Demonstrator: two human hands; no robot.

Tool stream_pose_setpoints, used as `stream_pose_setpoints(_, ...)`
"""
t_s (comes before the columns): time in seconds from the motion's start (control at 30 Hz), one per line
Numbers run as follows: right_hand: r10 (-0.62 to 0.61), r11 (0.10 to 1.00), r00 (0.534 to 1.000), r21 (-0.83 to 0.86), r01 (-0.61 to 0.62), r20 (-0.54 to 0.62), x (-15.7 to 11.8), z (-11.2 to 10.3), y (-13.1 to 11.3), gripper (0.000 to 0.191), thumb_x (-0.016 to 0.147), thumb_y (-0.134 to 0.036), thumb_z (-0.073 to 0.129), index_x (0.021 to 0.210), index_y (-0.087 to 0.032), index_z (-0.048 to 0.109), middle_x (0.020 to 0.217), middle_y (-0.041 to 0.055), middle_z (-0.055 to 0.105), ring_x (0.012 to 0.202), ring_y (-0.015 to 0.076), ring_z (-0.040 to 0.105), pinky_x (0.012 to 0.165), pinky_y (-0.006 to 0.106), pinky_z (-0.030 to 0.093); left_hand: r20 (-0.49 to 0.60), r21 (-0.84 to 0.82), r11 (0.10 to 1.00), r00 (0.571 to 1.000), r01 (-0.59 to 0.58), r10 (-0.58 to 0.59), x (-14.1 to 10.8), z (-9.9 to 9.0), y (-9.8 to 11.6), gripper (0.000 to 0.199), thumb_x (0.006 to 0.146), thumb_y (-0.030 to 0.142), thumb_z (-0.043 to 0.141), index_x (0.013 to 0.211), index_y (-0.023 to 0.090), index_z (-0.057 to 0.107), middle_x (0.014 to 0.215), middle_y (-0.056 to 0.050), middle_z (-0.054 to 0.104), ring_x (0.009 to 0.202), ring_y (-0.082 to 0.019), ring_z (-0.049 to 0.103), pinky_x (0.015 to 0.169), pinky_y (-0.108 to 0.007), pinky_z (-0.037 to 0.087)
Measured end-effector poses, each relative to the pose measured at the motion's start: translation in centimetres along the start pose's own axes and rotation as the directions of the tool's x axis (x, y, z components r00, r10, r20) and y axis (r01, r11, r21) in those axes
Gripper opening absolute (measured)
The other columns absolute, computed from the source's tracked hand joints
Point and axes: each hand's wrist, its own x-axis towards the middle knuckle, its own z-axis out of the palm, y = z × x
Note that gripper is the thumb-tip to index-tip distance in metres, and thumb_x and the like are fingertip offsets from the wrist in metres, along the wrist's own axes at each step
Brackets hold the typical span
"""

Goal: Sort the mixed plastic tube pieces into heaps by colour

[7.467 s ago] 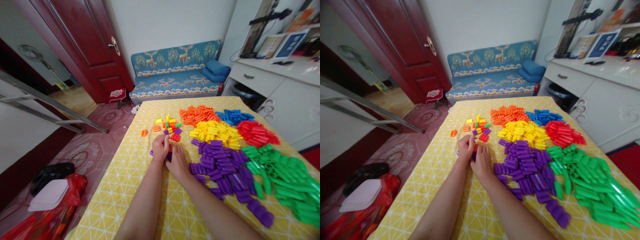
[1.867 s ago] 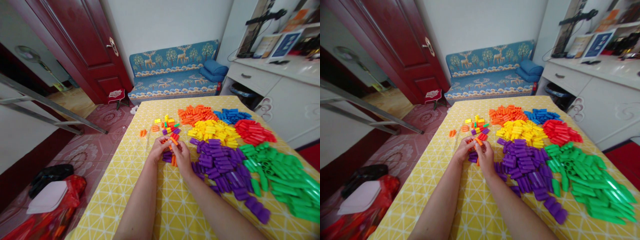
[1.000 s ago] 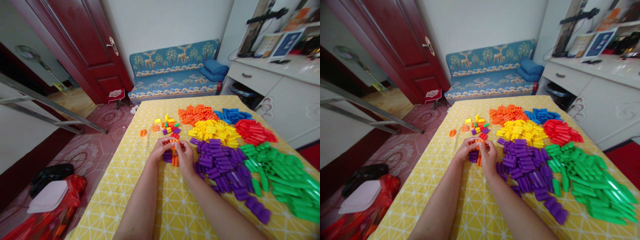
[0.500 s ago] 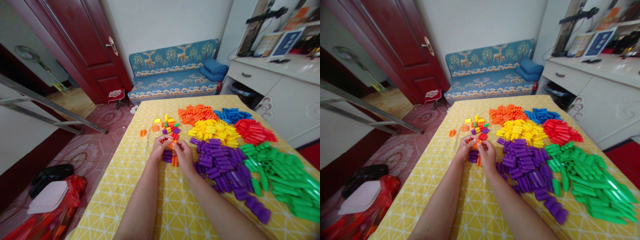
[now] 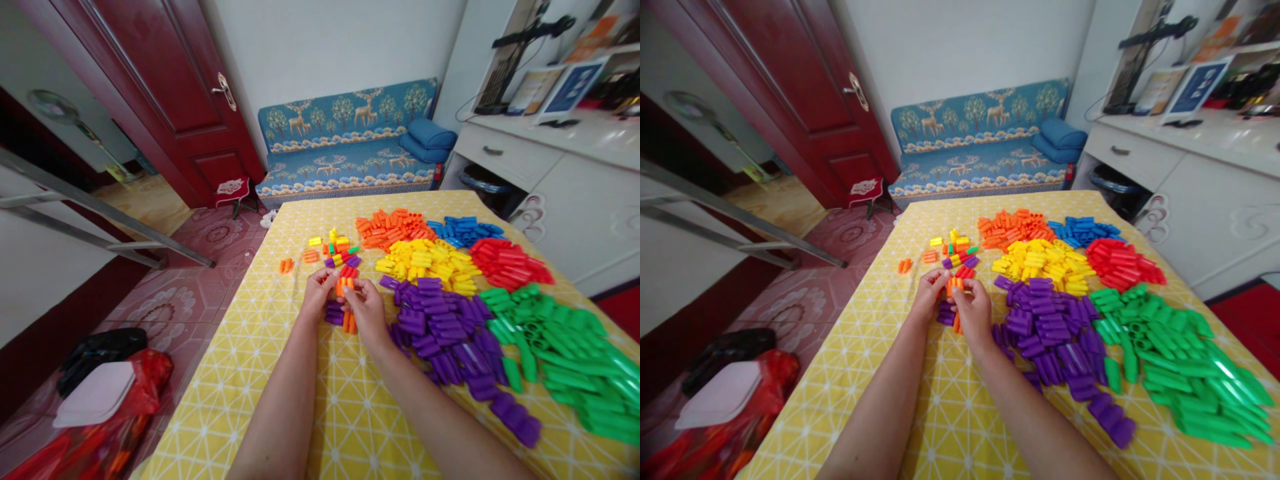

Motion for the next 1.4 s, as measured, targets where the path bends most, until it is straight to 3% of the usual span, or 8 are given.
stream_pose_setpoints(0.2,-0.092,0.99,0.992,-0.103,0.101,0.085,0.5,-2.1,-4.0,0.039,0.073,-0.047,0.071,0.098,-0.018,0.061,0.082,0.003,0.07,0.058,0.0128,0.063,0.047,0.021,0.048,-0.114,-0.007,0.999,0.993,-0.043,0.042,0.8,-0.3,-0.2,0.041,0.065,0.054,0.076,0.07,0.014,0.066,0.055,0.003,0.054,0.047,-0.005,0.039,0.046,-0.019,0.028)
stream_pose_setpoints(0.37,-0.238,0.927,0.967,-0.32,0.197,-0.094,5.3,-9.1,-7.5,0.044,0.066,-0.049,0.075,0.093,-0.018,0.062,0.068,0.0,0.066,0.051,0.012,0.06,0.043,0.02,0.043,-0.144,0.012,0.999,0.989,-0.03,0.032,1.0,-0.3,-0.3,0.038,0.065,0.051,0.076,0.071,0.014,0.067,0.06,0.001,0.06,0.048,-0.006,0.041,0.047,-0.019,0.029)
stream_pose_setpoints(0.53,-0.21,0.862,0.951,-0.502,0.072,-0.226,10.4,-15.9,-8.1,0.036,0.062,-0.04,0.078,0.083,-0.016,0.062,0.058,-0.0008,0.062,0.047,0.0129,0.059,0.041,0.019,0.04,-0.151,0.026,0.999,0.987,-0.044,0.047,1.0,-0.3,-0.3,0.036,0.068,0.049,0.074,0.07,0.015,0.067,0.056,0.002,0.056,0.047,-0.006,0.041,0.048,-0.019,0.029)
stream_pose_setpoints(0.7,-0.139,0.889,0.948,-0.457,-0.008,-0.287,11.6,-17.6,-7.4,0.031,0.061,-0.035,0.079,0.077,-0.017,0.061,0.053,-0.0018,0.06,0.045,0.0128,0.057,0.04,0.02,0.041,-0.129,0.041,0.998,0.991,-0.042,0.047,1.0,-0.1,-0.4,0.037,0.066,0.05,0.075,0.072,0.014,0.067,0.06,0.0,0.06,0.049,-0.007,0.043,0.049,-0.02,0.031)
stream_pose_setpoints(0.83,-0.238,0.918,0.888,-0.391,0.073,-0.394,11.8,-18.5,-7.8,0.03,0.062,-0.039,0.076,0.079,-0.018,0.063,0.062,0.0007,0.062,0.048,0.0131,0.057,0.044,0.025,0.045,-0.125,0.049,0.998,0.991,-0.044,0.049,0.9,-0.1,-0.4,0.037,0.066,0.05,0.075,0.072,0.015,0.068,0.061,-0.001,0.062,0.051,-0.008,0.043,0.05,-0.02,0.032)
stream_pose_setpoints(1.07,-0.356,0.89,0.774,-0.441,0.111,-0.524,13.6,-23.6,-11.4,0.014,0.074,-0.027,0.067,0.079,-0.024,0.054,0.072,0.0071,0.061,0.054,0.0144,0.057,0.057,0.034,0.046,-0.135,0.06,0.997,0.989,-0.045,0.053,1.1,-0.2,-0.6,0.033,0.068,0.048,0.073,0.071,0.015,0.068,0.059,0.0,0.06,0.051,-0.008,0.042,0.052,-0.021,0.031)
stream_pose_setpoints(1.2,-0.26,0.857,0.87,-0.515,0.009,-0.419,14.4,-22.6,-11.7,0.008,0.078,-0.016,0.061,0.078,-0.022,0.056,0.066,0.0048,0.059,0.05,0.0126,0.055,0.055,0.031,0.046,-0.13,0.065,0.997,0.99,-0.051,0.06,1.0,0.1,-0.6,0.033,0.067,0.047,0.074,0.071,0.015,0.069,0.06,0.0,0.061,0.051,-0.009,0.042,0.052,-0.021,0.031)
stream_pose_setpoints(1.4,-0.229,0.766,0.96,-0.639,0.076,-0.161,17.7,-17.0,-9.1,0.016,0.065,-0.017,0.074,0.08,-0.016,0.067,0.057,-0.0004,0.062,0.051,0.0138,0.059,0.05,0.024,0.043,-0.12,0.094,0.993,0.989,-0.07,0.081,0.9,-0.1,-1.0,0.031,0.07,0.046,0.072,0.071,0.015,0.069,0.061,0.0,0.062,0.051,-0.008,0.042,0.053,-0.021,0.031)
